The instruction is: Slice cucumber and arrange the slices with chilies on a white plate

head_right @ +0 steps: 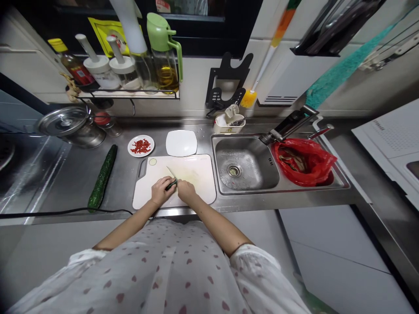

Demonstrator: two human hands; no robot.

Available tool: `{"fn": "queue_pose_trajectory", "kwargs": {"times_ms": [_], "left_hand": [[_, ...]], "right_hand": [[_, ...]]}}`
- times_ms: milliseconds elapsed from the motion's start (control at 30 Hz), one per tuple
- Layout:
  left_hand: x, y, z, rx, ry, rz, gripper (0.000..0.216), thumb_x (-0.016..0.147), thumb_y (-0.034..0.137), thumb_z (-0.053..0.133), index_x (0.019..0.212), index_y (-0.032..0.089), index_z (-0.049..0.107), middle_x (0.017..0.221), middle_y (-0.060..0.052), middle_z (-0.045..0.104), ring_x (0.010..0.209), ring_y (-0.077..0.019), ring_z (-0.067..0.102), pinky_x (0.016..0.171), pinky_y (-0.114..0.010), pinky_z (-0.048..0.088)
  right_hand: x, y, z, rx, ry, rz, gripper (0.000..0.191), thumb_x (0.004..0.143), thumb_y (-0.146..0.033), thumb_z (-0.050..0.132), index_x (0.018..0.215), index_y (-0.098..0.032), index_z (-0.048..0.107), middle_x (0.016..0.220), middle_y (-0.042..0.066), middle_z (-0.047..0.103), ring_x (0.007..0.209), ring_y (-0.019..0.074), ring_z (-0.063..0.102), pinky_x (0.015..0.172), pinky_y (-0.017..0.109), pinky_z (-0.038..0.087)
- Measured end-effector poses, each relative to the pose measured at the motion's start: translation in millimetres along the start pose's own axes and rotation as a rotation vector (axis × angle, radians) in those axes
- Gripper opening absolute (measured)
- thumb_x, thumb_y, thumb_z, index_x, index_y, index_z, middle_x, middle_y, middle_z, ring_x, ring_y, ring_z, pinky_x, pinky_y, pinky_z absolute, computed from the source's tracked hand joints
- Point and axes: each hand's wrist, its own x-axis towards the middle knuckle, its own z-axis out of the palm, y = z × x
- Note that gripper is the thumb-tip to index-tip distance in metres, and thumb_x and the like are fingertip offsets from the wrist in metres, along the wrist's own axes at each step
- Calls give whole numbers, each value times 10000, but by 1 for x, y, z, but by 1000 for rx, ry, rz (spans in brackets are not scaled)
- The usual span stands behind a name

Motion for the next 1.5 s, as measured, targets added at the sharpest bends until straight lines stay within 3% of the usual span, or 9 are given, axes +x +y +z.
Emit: {"fn": "queue_pose_trajectory", "kwargs": {"times_ms": [500,1000,1500], "left_hand": [[0,0,-2,5,-10,-4,222,890,349,559,1047,254,683,1066,-40,674,944,-175,623,809,-288,501],[-2,2,-1,2,24,2,211,890,348,556,1026,251,686,1066,-47,679,936,-181,629,804,-296,505],[-2,2,-1,-10,16,-21,225,895,351,549,1048,252,681,1062,-50,674,952,-180,626,812,-294,503]], "right_hand": [[-6,-2,6,-42,-14,58,275,928,-86,343,1155,-132,492,1033,149,673,1027,212,645,835,290,479],[-49,10,17,-84,-39,115,291,900,-43,354,1137,-127,499,970,157,676,996,239,660,796,313,482],[-13,-2,6,-72,0,64,269,903,-43,366,1114,-133,506,994,140,679,1020,214,651,824,285,478]]}}
